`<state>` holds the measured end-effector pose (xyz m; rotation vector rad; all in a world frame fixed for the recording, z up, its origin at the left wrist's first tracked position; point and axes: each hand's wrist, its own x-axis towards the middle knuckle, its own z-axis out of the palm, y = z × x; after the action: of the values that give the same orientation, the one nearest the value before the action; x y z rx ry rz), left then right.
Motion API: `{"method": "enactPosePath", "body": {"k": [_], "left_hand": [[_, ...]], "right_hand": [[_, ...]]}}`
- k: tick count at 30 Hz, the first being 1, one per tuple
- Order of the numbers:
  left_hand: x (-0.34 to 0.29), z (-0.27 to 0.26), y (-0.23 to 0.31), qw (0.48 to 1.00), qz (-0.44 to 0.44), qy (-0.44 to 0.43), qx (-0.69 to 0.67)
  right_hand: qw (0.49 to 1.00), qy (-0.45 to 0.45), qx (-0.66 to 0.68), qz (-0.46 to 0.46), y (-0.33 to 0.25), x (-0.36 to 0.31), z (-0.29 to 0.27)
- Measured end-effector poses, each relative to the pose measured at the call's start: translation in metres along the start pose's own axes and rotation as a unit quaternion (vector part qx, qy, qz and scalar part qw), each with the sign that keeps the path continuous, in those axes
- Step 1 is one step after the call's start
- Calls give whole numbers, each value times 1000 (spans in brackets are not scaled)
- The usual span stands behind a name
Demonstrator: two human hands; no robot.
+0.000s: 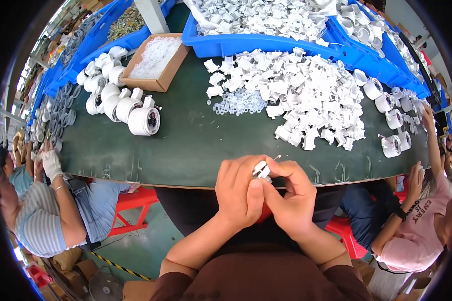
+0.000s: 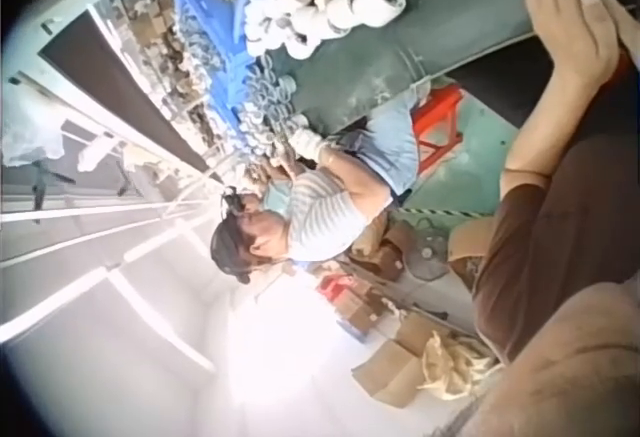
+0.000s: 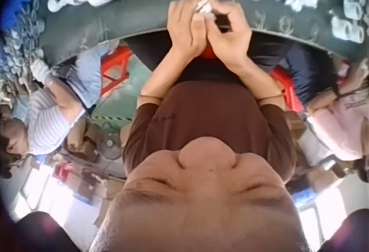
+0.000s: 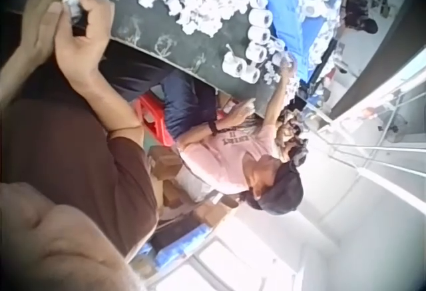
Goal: The person picks up a white plastic housing and a small wire connector, then threads the wire through the housing and presses the connector into place. They then pick up a white zip tie, thread it through the housing, and pull it tight before setting the unit down.
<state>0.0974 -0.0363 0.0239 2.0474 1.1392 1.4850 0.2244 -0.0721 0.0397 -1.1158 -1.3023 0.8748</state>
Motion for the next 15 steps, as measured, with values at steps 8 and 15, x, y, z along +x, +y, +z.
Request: {"method": "enactPosePath", "body": {"k": [8, 15], "left_hand": [[-1, 1, 4, 1000, 1, -20, 16], [4, -10, -1, 1000, 10, -27, -4]], "right_hand": [[991, 6, -128, -46, -5, -5, -4], [990, -40, 92, 101, -10, 5, -9]]}}
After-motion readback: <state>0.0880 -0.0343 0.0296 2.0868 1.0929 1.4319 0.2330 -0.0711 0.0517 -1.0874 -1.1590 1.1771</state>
